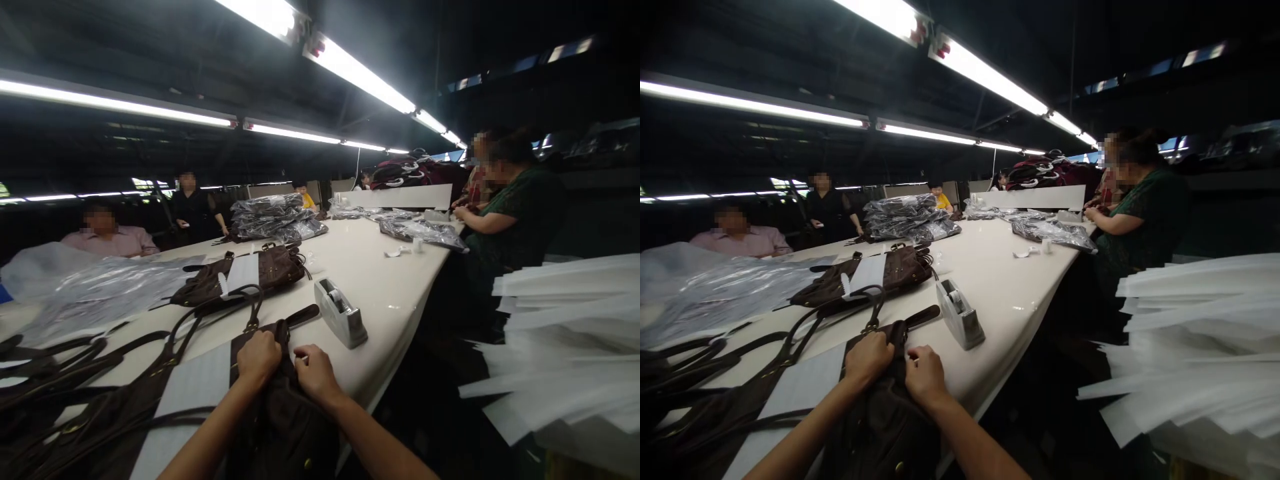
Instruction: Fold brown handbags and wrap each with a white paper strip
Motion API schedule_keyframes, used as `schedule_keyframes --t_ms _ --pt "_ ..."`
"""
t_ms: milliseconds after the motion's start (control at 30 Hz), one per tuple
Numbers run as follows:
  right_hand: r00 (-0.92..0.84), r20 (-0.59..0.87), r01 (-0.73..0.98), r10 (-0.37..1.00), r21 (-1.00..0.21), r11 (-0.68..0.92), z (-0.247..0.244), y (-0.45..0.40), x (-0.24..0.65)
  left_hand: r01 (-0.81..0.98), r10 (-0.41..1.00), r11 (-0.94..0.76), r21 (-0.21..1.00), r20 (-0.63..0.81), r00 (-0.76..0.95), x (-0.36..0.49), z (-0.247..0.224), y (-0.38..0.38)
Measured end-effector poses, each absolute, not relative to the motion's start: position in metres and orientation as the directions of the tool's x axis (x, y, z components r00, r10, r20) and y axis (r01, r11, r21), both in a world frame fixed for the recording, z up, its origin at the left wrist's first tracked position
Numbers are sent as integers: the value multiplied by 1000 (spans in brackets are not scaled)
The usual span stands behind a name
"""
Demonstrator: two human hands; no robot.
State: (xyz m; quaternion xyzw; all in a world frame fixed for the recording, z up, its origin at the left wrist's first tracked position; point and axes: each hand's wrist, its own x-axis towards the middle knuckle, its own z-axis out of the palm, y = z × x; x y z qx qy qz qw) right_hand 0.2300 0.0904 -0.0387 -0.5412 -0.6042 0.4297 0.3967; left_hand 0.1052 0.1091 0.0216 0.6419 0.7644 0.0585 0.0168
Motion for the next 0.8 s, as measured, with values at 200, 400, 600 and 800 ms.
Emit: schedule_keyframes --t_ms 200,400,600,800 --pt "-158 23 747 987 -651 135 -17 96 239 965 980 178 192 49 -191 93 31 111" --pt "-299 -125 616 946 -783 91 -16 122 253 853 984 177 490 -67 -166 63 41 128" --pt "-398 -230 376 888 -924 -70 -31 114 244 527 979 196 827 -133 -156 53 35 122" --pt "-426 -268 129 864 -963 -236 -34 107 225 334 978 130 934 -65 -200 60 36 120"
